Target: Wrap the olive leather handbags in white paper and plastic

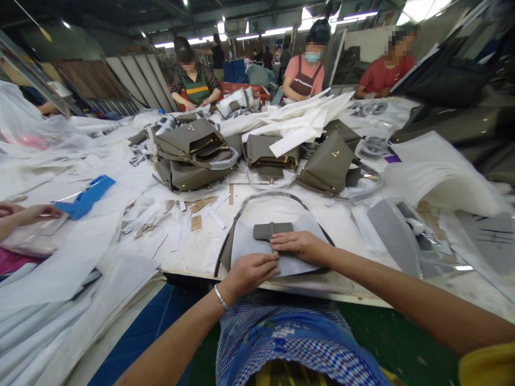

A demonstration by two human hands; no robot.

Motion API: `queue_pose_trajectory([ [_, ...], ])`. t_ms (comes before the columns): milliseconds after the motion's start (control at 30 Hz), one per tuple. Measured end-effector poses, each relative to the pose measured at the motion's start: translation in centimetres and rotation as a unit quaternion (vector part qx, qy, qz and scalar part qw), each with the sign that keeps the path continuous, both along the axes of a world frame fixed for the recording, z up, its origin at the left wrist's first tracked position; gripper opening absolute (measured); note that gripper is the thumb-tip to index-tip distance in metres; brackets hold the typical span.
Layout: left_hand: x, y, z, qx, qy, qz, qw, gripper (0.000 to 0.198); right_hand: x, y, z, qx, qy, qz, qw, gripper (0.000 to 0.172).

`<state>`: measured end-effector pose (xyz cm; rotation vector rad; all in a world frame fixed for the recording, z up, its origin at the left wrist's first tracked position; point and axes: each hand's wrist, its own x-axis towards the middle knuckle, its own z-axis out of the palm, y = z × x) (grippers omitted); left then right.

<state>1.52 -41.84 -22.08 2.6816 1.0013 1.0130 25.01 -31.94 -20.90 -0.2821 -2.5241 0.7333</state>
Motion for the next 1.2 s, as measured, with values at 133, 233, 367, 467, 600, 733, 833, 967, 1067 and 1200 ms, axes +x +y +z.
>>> queue_pose_trajectory([
  [133,0.0,0.0,0.3,0.007,0.008,-0.016,1.0,0.017,0.0,0.1,0.0,-0.019,0.001,0.008,1.0,0.037],
  [233,0.0,0.1,0.5,0.005,0.023,-0.012,1.0,0.02,-0.1,0.3,-0.1,-0.037,-0.027,-0.016,0.999,0.039],
  [367,0.1,0.1,0.6,0.004,0.042,-0.004,0.999,0.021,-0.1,0.6,0.0,-0.045,-0.082,-0.019,0.995,0.045],
  [467,0.2,0.2,1.1,-0.001,0.06,-0.008,0.998,0.024,-0.1,0.7,0.3,-0.039,-0.1,-0.013,0.994,0.043],
  [600,0.2,0.1,2.0,-0.041,0.093,-0.017,0.995,0.029,-0.6,0.7,1.1,0.013,-0.102,-0.005,0.995,0.029],
  [733,0.0,-0.4,2.3,-0.078,0.082,-0.025,0.993,0.033,-1.6,0.9,2.4,0.114,-0.125,0.0,0.986,0.022],
  [833,-0.1,-0.7,2.1,-0.087,0.061,-0.021,0.994,0.034,-2.1,0.9,3.0,0.137,-0.149,0.011,0.979,0.019],
  [967,-0.1,-0.8,1.7,-0.089,0.054,-0.018,0.994,0.034,-2.4,0.2,3.1,0.164,-0.175,-0.014,0.971,0.011],
  [1067,-0.1,-0.7,1.6,-0.089,0.058,-0.019,0.994,0.033,-2.6,-0.4,3.0,0.191,-0.195,-0.026,0.962,0.008],
  [1200,-0.1,-0.7,1.7,-0.084,0.056,-0.02,0.995,0.033,-2.9,0.0,3.2,0.218,-0.222,0.006,0.95,0.008],
])
